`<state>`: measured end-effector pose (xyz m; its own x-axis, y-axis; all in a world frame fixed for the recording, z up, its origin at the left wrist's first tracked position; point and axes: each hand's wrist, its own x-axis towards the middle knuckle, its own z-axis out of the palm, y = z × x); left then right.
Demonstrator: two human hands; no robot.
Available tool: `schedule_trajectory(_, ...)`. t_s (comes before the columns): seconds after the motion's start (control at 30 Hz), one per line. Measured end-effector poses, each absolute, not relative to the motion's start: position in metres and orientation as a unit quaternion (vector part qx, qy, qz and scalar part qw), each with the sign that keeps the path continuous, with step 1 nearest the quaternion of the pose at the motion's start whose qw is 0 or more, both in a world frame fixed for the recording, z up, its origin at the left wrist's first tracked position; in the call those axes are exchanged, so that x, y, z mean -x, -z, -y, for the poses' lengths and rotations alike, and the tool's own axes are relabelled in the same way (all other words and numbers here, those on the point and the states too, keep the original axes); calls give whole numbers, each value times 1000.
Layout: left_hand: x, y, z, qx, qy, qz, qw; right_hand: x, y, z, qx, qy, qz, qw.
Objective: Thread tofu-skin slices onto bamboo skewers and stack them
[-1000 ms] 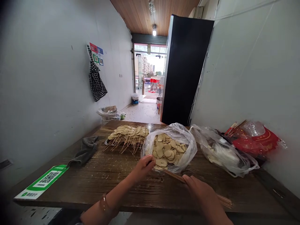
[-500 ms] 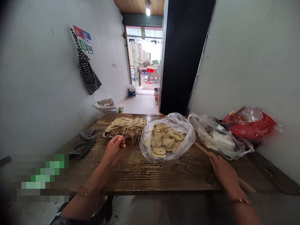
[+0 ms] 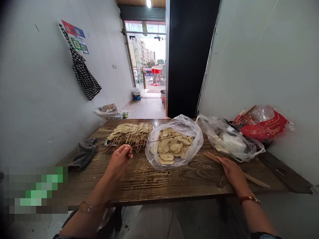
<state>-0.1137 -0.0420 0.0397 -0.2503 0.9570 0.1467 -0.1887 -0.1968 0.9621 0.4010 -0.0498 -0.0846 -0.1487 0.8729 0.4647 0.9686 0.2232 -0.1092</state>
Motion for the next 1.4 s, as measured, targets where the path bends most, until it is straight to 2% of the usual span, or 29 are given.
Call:
schedule_trajectory(0.1,118,-38,43,-419,-647,-459,441,-415,86,59,609,101,748,244)
schedule_trajectory(0.3,107,-46,43,-480,-615,-481,400,-404,75,59,670,143,693,222)
schedule_trajectory(0.37,103,-50,44,-533,-581,-491,371,-393,68,58,679,149,669,262)
schedule_trajectory(0.53,93,-59,50,-663,-459,-498,318,-351,30,70,701,132,536,452)
schedule_trajectory(0.6,84,-62,50,-703,-415,-486,313,-323,9,80,663,88,563,485)
schedule_trajectory(0.67,71,-64,50,-740,-375,-465,309,-289,-9,90,597,5,644,478)
schedule_trajectory(0.73,56,-65,50,-769,-346,-444,304,-252,-19,100,531,-76,726,430)
schedule_trajectory(0.87,33,-62,48,-790,-322,-419,311,-194,-14,117,450,-172,797,365)
schedule_trajectory(1.07,16,-53,41,-794,-294,-404,346,-166,13,122,446,-249,744,430)
schedule_trajectory(1.23,7,-44,18,-784,-294,-415,356,-168,25,113,511,-285,667,461)
schedule_trajectory(1.3,7,-39,1,-777,-317,-441,318,-170,30,109,542,-289,629,477)
schedule_trajectory(1.4,11,-32,-26,-786,-325,-493,184,-171,35,107,550,-290,609,492)
